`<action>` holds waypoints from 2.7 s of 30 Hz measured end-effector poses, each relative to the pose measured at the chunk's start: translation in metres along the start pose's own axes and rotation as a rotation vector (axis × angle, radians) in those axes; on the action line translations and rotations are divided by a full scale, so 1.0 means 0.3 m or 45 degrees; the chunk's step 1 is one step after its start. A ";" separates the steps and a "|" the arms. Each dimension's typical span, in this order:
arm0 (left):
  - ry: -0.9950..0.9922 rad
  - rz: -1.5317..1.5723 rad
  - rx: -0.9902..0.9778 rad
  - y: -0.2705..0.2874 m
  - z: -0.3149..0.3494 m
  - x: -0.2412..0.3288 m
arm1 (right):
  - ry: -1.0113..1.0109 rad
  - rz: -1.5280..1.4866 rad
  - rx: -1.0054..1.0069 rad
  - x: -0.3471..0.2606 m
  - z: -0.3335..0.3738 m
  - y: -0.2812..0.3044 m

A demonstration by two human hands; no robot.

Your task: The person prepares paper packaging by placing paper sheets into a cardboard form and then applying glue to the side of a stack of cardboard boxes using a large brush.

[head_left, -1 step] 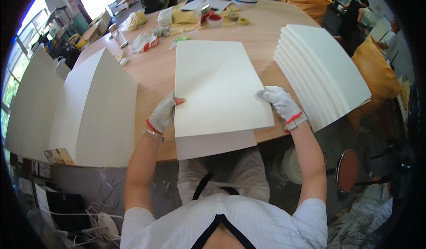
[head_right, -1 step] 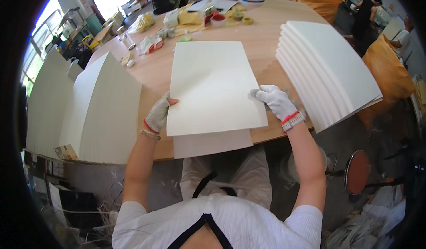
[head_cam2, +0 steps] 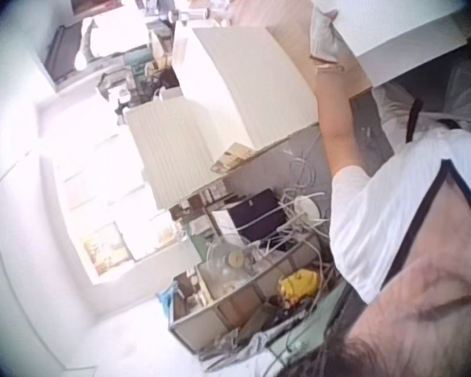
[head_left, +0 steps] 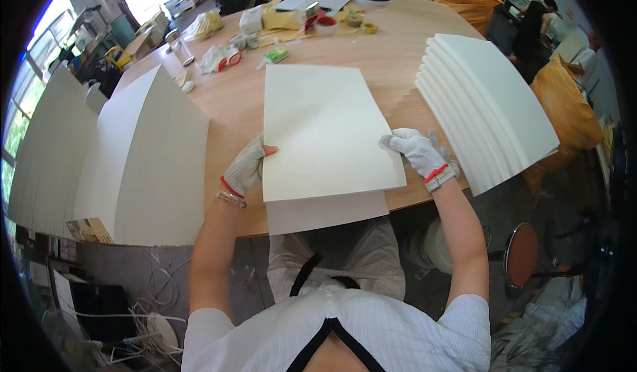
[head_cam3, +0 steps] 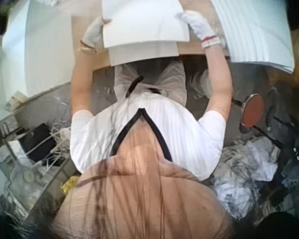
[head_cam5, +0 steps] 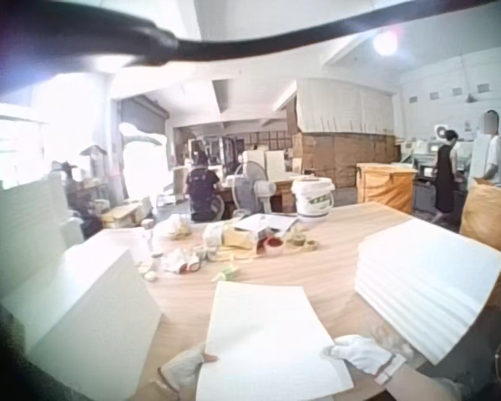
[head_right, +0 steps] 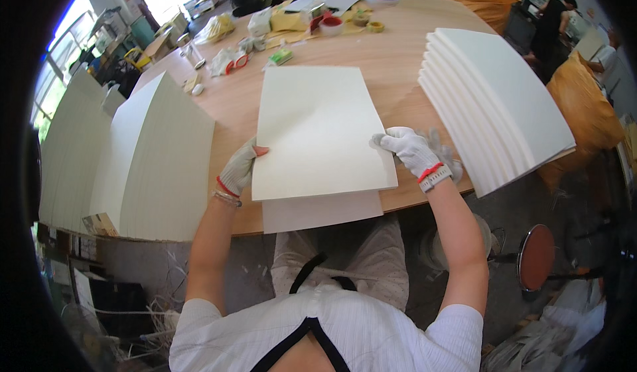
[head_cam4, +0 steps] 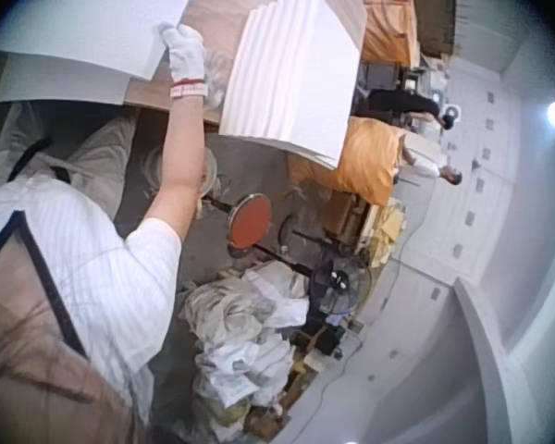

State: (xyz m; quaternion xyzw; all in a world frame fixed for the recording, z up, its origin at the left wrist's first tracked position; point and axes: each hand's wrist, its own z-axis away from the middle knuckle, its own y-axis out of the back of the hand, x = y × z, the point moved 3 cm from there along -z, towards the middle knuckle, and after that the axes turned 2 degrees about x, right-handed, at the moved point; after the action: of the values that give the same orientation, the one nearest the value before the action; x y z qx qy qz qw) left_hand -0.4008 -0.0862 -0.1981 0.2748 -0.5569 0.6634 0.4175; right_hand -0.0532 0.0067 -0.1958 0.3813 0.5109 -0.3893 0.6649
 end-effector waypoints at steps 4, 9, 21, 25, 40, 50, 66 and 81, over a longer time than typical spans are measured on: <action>0.060 -0.252 0.124 0.179 -0.004 -0.061 | -0.057 -0.065 -0.033 0.128 -0.107 -0.097; -0.085 -0.906 0.441 0.307 -0.029 -0.079 | 0.003 0.117 0.012 0.148 -0.152 -0.123; -0.338 -1.774 0.746 0.193 0.172 -0.078 | 0.074 0.385 -0.003 0.166 -0.163 -0.111; -0.454 -1.897 0.698 0.066 0.397 -0.189 | 0.153 0.684 -0.005 0.123 -0.151 -0.100; -0.507 -1.786 0.712 0.086 0.423 -0.263 | 0.143 1.033 0.107 0.041 -0.102 -0.132; -0.519 -2.414 -0.032 -0.195 0.338 -0.112 | 0.592 0.708 -0.406 0.018 0.090 -0.170; -0.208 -1.800 0.503 -0.028 0.236 -0.100 | 0.296 0.943 0.006 0.054 0.083 -0.217; -0.311 -3.191 -1.019 -0.263 -0.130 -0.165 | 0.769 1.412 0.369 0.049 0.066 -0.063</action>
State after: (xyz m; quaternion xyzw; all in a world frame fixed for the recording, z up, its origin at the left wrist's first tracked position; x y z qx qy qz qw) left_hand -0.3043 -0.0583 -0.2078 0.5166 -0.1172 -0.4080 0.7436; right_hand -0.0603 -0.0208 -0.2086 0.7671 0.3449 0.0712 0.5361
